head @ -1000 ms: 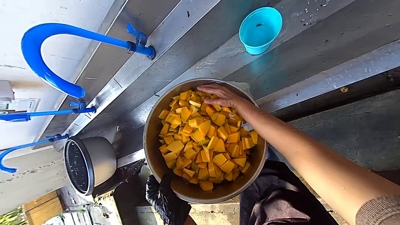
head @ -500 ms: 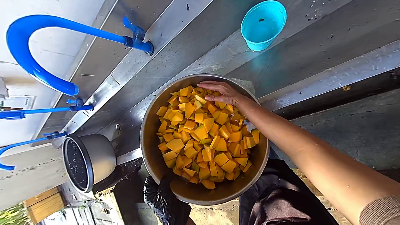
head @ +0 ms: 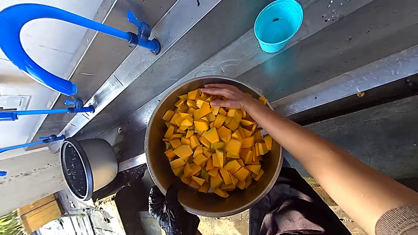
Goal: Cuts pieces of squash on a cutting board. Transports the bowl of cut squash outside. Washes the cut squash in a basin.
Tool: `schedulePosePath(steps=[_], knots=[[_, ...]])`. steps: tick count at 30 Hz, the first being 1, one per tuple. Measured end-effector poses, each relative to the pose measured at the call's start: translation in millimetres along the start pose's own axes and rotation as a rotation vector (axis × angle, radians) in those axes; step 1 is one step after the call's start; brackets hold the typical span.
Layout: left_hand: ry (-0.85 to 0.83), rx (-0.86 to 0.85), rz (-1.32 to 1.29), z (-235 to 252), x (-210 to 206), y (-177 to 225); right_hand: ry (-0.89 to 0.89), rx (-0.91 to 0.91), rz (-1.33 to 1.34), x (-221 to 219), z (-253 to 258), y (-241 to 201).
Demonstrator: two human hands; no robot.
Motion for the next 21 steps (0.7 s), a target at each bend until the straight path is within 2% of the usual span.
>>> schedulePosePath(steps=[4,11,16,19,21], knots=[[-0.012,-0.009,-0.031,-3.0,-2.5,1.4,-0.002,0.007,-0.026,-0.5,-0.7,0.3],[-0.015,-0.033,-0.110,17.9,17.8,-37.4,0.045,0.003,-0.007,-8.2,-6.0,9.4],[0.088,0.107,-0.078,6.3,6.7,-23.7,0.024,0.004,-0.017,-9.4,-7.0,7.3],[0.097,0.082,-0.079,7.4,11.5,-29.7,0.030,0.021,-0.025,-10.4,-7.1,10.1],[0.117,0.076,-0.052,6.2,5.9,-19.8,0.053,0.032,-0.016,-8.9,-7.3,11.4]])
Point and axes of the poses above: each hand's wrist, its own z-axis towards the middle knuckle, its own x-axis out of the back of the hand, y = z × x, the point moved 1 cm from there along z, towards the middle knuckle, and after that the axes turned 3 degrees about x, right-handed, at the moved point
